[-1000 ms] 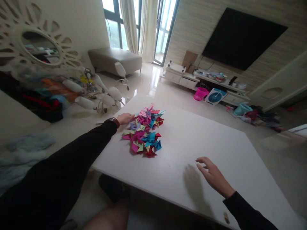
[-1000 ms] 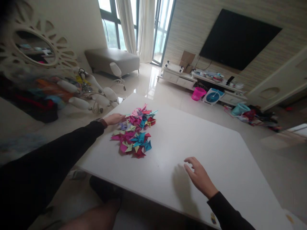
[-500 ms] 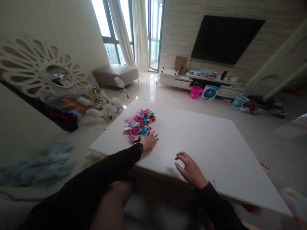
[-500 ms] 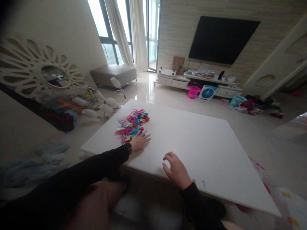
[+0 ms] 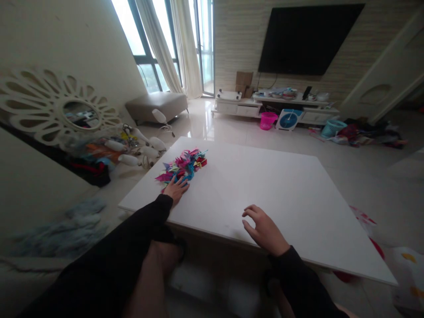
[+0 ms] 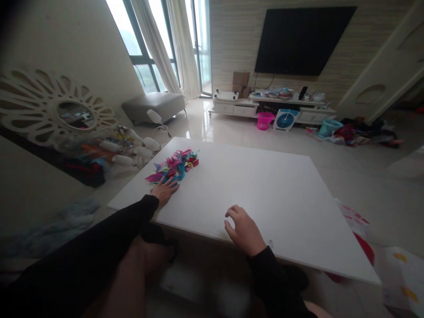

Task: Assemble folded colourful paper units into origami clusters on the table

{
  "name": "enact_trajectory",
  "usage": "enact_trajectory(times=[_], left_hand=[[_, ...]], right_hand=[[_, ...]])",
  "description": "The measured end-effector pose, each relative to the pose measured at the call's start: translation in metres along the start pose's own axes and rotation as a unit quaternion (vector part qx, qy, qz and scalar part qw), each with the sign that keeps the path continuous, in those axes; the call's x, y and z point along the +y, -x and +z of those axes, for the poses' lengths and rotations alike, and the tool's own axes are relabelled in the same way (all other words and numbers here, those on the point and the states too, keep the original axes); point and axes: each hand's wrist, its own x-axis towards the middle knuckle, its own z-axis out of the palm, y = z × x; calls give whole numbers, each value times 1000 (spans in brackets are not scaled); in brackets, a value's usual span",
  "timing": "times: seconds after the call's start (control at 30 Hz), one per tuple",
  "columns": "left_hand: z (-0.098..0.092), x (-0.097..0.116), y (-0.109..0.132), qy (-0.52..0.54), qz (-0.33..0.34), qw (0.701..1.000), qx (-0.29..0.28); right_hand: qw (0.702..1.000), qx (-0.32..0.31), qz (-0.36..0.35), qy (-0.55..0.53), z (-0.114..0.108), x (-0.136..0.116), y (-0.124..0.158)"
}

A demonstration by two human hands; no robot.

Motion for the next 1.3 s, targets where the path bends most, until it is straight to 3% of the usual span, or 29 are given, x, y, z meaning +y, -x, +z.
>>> enact_trajectory(times=[0.17,0.27,0.37,0.47,0.63,0.73,0.83,0.97,1.1,1.13,1.23,1.27,1.3], left_hand=[[-27,-1,5,-20,23,999,19],[-47,1,4,-25,-83,994,71],[-57,4,0,7,-195,979,65],[-51,11,-4,46,-204,978,16],[-21,30,-12,96,-239,966,-37],[-14,39,-18,129,-274,952,-38],[-20,48,-25,170,-291,941,-21],[-38,80,-32,246,-283,927,-6],[-56,143,-28,365,-217,905,-15],[-59,160,-25,418,-180,890,-30],[-68,204,-16,712,-72,688,-120],[-70,215,-15,754,-61,639,-140],[-72,223,-15,777,-55,607,-155]], right_hand=[[1000,-6,-8,8,1,1,3],[1000,-9,-4,20,1,1,3],[1000,-12,4,28,1,-1,4],[999,-18,6,33,1,-3,4],[999,-27,4,33,5,-3,1],[999,-30,9,31,6,-2,0],[999,-28,12,36,4,-2,-2],[999,-20,12,35,2,1,-5],[999,7,16,36,-1,7,-10],[999,20,20,31,-2,9,-11],[995,80,55,-34,-6,13,-15],[989,107,77,-73,-7,13,-16],[978,135,102,-119,-9,14,-17]])
